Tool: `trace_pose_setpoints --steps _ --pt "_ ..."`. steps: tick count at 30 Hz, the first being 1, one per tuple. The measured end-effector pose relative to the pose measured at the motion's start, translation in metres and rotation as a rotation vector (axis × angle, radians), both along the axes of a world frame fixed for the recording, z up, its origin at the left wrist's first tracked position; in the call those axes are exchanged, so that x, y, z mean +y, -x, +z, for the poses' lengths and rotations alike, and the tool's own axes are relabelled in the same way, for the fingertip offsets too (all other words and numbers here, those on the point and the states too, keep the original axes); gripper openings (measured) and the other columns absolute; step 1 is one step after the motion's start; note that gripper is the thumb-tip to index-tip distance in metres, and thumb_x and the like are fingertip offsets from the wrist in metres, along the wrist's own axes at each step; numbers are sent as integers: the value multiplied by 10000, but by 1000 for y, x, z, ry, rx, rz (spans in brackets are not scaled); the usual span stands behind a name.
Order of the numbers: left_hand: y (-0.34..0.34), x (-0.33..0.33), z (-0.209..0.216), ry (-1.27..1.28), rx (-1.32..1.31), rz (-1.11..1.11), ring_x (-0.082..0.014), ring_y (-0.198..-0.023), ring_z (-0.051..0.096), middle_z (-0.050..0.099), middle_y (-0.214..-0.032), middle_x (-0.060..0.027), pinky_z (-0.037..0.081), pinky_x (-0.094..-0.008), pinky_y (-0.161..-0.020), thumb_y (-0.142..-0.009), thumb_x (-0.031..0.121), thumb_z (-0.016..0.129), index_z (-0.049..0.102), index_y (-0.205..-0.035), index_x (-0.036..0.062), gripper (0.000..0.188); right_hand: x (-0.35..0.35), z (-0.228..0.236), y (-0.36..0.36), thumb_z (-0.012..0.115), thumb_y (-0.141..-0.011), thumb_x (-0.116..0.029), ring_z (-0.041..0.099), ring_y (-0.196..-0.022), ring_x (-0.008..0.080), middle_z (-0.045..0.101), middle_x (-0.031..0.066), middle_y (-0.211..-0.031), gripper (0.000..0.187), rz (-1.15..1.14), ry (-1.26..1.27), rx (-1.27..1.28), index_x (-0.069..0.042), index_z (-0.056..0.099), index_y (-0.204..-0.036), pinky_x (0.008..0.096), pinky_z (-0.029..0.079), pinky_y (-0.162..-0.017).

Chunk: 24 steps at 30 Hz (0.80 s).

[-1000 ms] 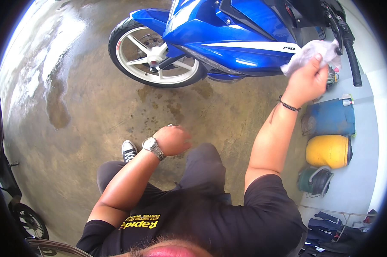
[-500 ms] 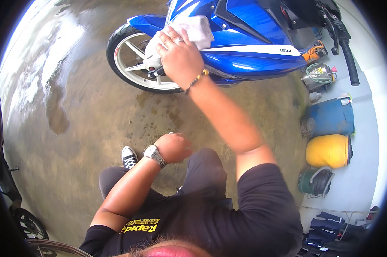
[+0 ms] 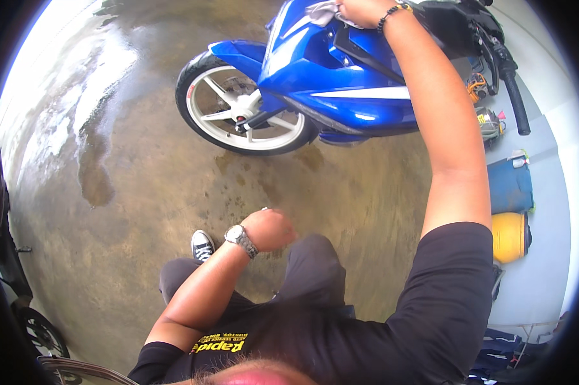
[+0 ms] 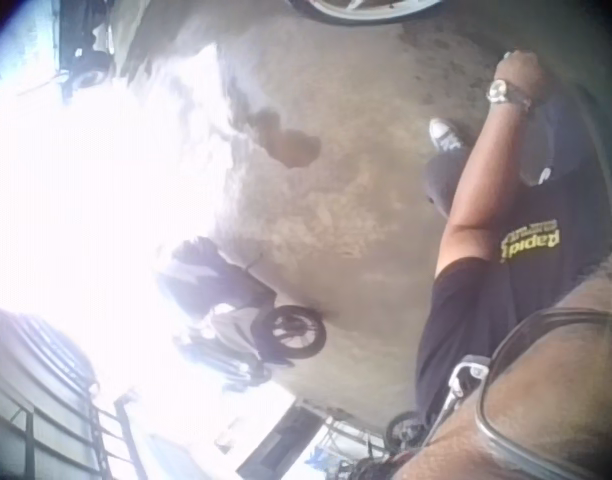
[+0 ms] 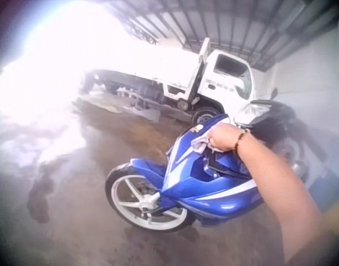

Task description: The person wipes the front wheel, fork, radiator, fairing, and handlebar area of a blue motorcycle using a white cloth. The person moves around the motorcycle to reach different surfaces and continues wiping until the end of the clip.

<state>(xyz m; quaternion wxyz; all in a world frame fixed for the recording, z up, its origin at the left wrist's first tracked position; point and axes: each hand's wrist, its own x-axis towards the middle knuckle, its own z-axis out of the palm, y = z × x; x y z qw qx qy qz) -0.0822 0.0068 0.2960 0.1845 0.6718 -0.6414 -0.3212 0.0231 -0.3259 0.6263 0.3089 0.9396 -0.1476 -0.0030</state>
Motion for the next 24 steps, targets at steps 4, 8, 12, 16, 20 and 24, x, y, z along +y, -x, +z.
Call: trace_pose_setpoints --steps 4,8,12,16,20,24 --pt "1 2 -1 83 -144 -91 -329 -1010 692 744 -979 -154 549 -457 -900 -936 393 599 795 -899 96 358 -44 53 -21 607 -867 -185 727 -958 387 735 262 -984 266 -148 134 -427 7 782 -920 444 580 -869" --pt "2 8 -4 6 25 -3 -326 -986 698 739 -1011 -118 549 -454 -893 -926 362 593 772 -976 130 297 -89 53 -57 574 -890 -187 714 -1011 403 724 275 -1050 295 -171 -73 -810 16 774 -964 450 571 -900" --pt "-5 8 -4 86 52 30 -334 -995 693 738 -1008 -123 546 -452 -904 -924 390 612 781 -1034 150 313 -74 -21 -100 593 -928 -308 682 -1126 386 716 261 -1129 353 -85 -534 -795 -33 788 -1035 447 521 -991" --pt "-12 0 1 49 51 42 -349 -1032 682 739 -1061 -138 537 -463 -921 -931 385 611 785 -1028 134 320 -1 -90 -108 604 -842 -254 735 -905 353 756 192 -924 266 51 -307 -549 -84 797 -912 458 561 -861" --pt "-8 -10 1 105 31 -8 -350 -1013 690 737 -1076 -141 543 -464 -915 -932 416 649 774 -1067 145 328 86 -133 -59 604 -806 -226 736 -917 356 750 218 -930 275 187 -414 -361 -46 797 -884 450 571 -885" --pt "0 -15 -3 54 -56 -6 -354 -1016 693 739 -1077 -155 548 -470 -913 -926 414 681 764 -1108 159 324 155 -173 11 598 -896 -234 724 -949 336 746 167 -962 260 309 -693 -471 -64 755 -1015 453 558 -845"
